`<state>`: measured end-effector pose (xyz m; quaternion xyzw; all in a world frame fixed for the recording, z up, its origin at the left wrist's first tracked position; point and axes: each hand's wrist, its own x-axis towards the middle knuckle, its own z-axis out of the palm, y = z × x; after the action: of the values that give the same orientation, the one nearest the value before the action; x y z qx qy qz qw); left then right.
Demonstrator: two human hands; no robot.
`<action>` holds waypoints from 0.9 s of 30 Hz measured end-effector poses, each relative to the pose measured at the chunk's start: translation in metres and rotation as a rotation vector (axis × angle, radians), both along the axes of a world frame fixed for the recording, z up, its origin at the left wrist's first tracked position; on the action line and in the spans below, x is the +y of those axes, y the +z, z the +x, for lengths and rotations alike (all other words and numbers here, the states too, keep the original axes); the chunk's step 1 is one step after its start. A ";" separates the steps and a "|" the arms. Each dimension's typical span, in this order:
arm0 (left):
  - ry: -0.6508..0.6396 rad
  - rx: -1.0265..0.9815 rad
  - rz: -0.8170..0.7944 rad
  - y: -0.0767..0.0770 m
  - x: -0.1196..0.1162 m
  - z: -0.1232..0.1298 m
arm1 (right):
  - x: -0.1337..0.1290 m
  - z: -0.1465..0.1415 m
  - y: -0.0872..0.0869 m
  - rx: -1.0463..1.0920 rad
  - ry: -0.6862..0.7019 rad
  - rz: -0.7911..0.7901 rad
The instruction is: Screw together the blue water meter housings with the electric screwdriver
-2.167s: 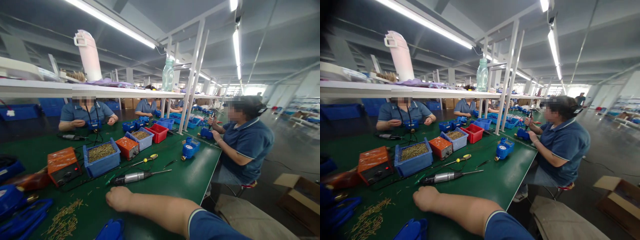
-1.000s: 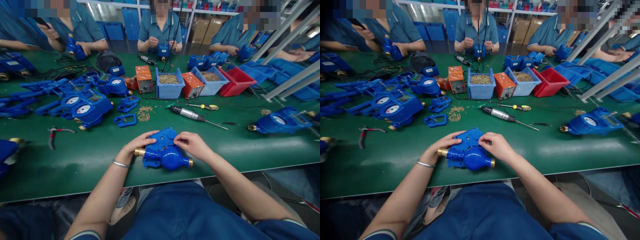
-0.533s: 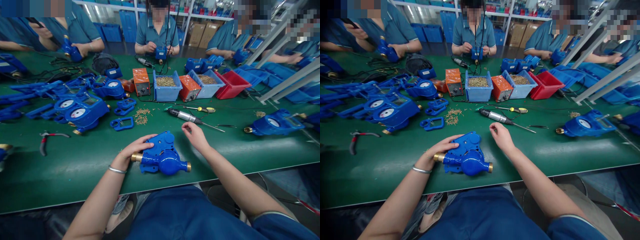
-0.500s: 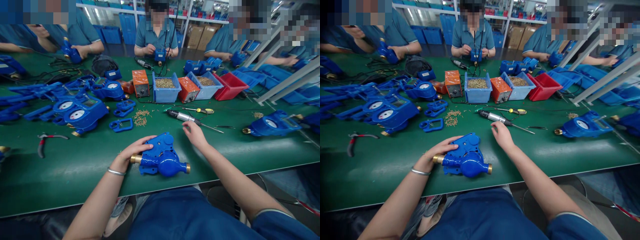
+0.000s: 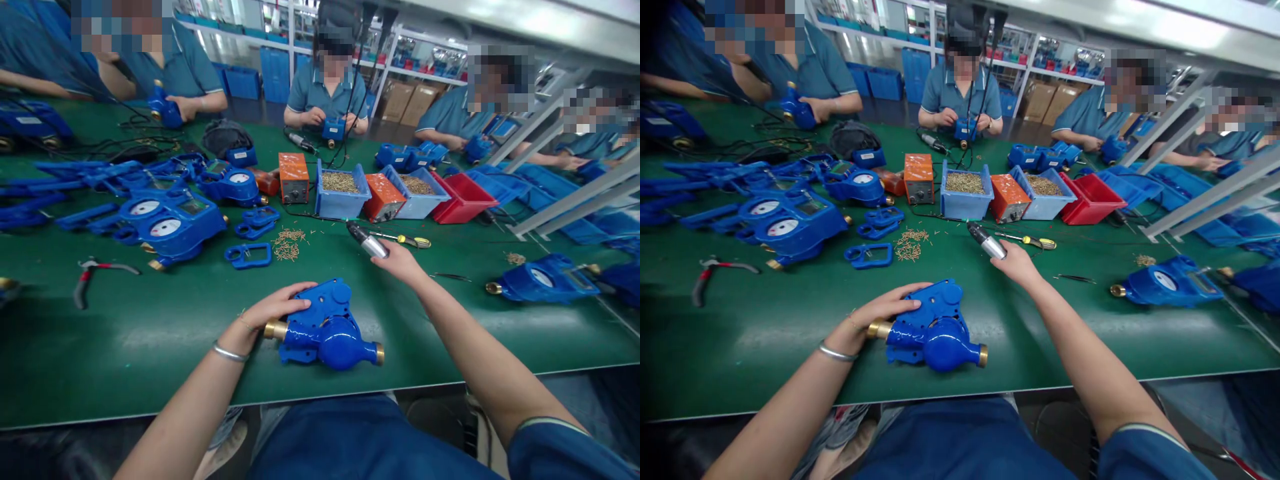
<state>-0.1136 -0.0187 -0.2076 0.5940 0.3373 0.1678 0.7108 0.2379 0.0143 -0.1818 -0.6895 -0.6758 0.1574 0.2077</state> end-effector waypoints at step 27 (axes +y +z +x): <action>0.045 0.103 0.287 -0.014 -0.007 0.006 | -0.102 -0.131 0.174 1.069 0.487 0.718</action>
<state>-0.1076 -0.0254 -0.2215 0.6897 0.3592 0.1996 0.5963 0.1066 -0.0875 -0.0076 -0.2340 -0.6265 0.2845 0.6868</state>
